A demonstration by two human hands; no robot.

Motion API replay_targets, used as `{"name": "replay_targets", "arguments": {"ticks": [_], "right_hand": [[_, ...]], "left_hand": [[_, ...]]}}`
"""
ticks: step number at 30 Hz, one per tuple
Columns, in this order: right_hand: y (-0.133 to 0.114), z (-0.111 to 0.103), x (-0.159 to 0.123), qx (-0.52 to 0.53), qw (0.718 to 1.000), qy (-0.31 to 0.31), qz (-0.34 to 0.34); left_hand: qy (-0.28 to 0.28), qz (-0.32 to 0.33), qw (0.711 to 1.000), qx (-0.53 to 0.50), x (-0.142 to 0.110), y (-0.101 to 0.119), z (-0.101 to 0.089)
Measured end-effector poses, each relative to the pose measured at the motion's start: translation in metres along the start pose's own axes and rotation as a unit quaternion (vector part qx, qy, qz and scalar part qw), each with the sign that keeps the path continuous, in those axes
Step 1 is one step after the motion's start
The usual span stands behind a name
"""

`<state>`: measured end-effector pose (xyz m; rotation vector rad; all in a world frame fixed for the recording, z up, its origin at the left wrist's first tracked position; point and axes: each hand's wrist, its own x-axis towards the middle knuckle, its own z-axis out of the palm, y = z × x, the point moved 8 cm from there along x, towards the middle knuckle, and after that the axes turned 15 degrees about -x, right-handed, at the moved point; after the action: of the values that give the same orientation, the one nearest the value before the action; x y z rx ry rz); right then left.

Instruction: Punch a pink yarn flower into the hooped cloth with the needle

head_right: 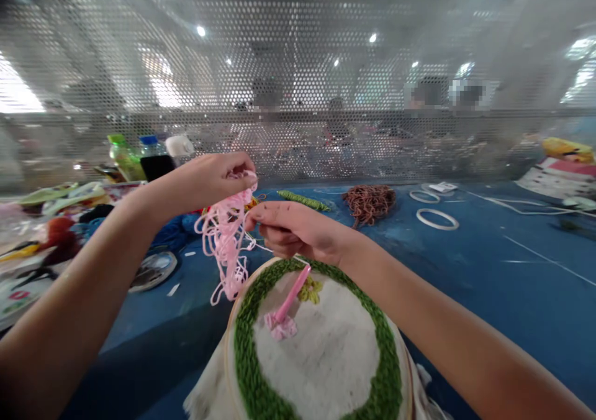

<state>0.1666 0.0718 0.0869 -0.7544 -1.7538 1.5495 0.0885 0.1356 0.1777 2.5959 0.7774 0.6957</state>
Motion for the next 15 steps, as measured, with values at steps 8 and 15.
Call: {"name": "replay_targets", "arguments": {"ticks": [8,15], "right_hand": [[-0.016,-0.034,-0.007,-0.069,0.991,0.111,-0.025],[-0.054,-0.073,-0.034,0.019,0.963,0.24,-0.121]], "left_hand": [[-0.262,0.022,0.906,-0.332,-0.01,0.024,0.056],[-0.227,-0.029,0.931,-0.284,0.004,-0.015,0.071]]}}
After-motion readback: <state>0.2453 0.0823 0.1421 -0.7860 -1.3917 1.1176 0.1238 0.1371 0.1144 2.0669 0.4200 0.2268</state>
